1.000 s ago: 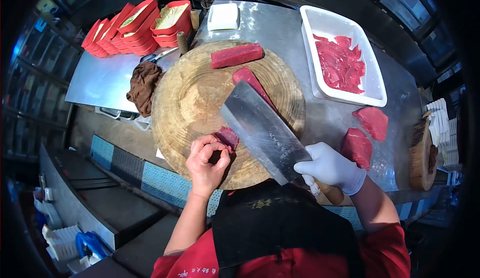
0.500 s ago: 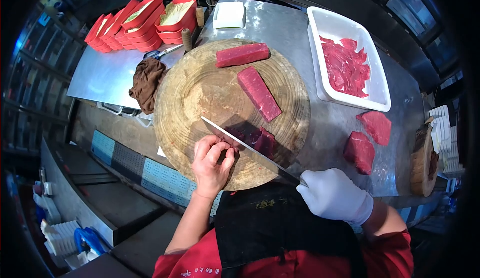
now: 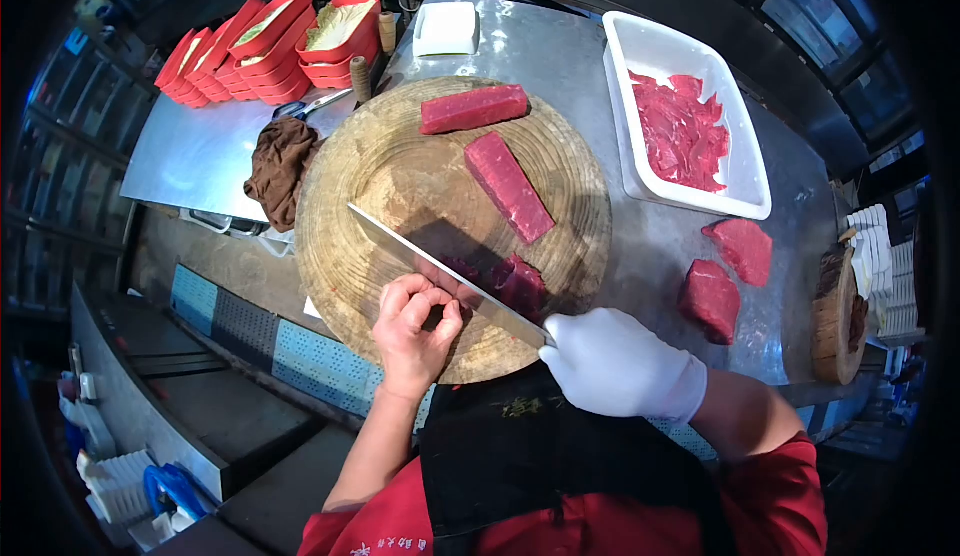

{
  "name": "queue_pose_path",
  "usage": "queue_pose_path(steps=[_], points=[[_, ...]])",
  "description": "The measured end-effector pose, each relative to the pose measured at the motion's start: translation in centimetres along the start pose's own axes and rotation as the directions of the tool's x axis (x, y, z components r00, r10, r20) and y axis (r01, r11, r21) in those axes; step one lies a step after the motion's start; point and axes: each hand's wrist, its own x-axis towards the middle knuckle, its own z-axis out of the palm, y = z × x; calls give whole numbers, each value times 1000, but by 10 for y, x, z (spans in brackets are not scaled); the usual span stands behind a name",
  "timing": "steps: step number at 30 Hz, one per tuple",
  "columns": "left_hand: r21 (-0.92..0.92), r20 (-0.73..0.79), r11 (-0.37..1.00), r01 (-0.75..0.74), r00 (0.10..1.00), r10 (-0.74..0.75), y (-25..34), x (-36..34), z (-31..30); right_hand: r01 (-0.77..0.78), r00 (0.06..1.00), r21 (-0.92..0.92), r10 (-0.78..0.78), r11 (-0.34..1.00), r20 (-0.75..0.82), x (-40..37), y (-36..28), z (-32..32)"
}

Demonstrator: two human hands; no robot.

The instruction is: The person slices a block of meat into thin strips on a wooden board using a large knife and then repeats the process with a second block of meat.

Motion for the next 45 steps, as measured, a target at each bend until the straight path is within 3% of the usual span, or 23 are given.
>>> queue_pose_path(steps=[4, 15, 17, 19, 22, 27, 29, 30, 34, 36, 37, 39, 40, 41, 45], points=[[-6, -25, 1000, 28, 999, -28, -2, 1, -1, 118, 989, -6, -118, 993, -86, -28, 15, 2], [-23, -24, 1000, 20, 999, -21, -3, 0, 1, 59, 998, -21, -60, 998, -34, 19, -5, 7], [-31, -29, 998, 55, 998, -56, -2, 0, 1, 139, 983, -4, -138, 990, -123, 4, 0, 1], [-37, -40, 994, 103, 994, -104, -2, 1, 0, 160, 983, -49, -164, 986, -83, -11, 2, -8], [-80, 4, 989, 126, 992, -126, -3, 1, 0, 50, 998, -104, -52, 993, -19, -9, -2, -9], [-61, 33, 990, 125, 992, -123, -3, -1, -2, 60, 998, -92, -62, 994, -19, 35, -5, 6], [-52, 15, 992, 116, 993, -115, -3, 0, -1, 392, 912, -113, -402, 913, -85, 46, 10, 17], [-40, 19, 994, 99, 995, -98, -6, -1, 0, 410, 892, -88, -419, 908, -171, 44, 11, 17], [-14, 55, 995, 101, 993, -100, -3, 4, 0, 314, 934, 15, -306, 949, -184, 24, 12, 11], [-19, 71, 995, 95, 993, -94, -4, 5, -2, 20, 1000, 23, -21, 1000, 5, 12, 11, 3], [-28, 89, 995, 94, 992, -91, -5, 6, -3, 27, 1000, 28, -27, 999, 5, 9, 15, 5], [-35, 101, 994, 106, 990, -102, -5, 6, -4, 69, 997, 50, -68, 996, -33, 5, 25, 13], [-37, 127, 994, 103, 987, -98, -6, 5, -6, 257, 957, -1, -255, 966, -136, 14, 31, 24], [-43, 155, 995, 90, 984, -82, -5, 6, -6, 571, 756, -91, -565, 816, -330, 24, 35, 28], [29, 203, 1000, -6, 979, 0, -1, 1, -5, 563, 768, -50, -544, 825, -339, 48, 19, 22]])
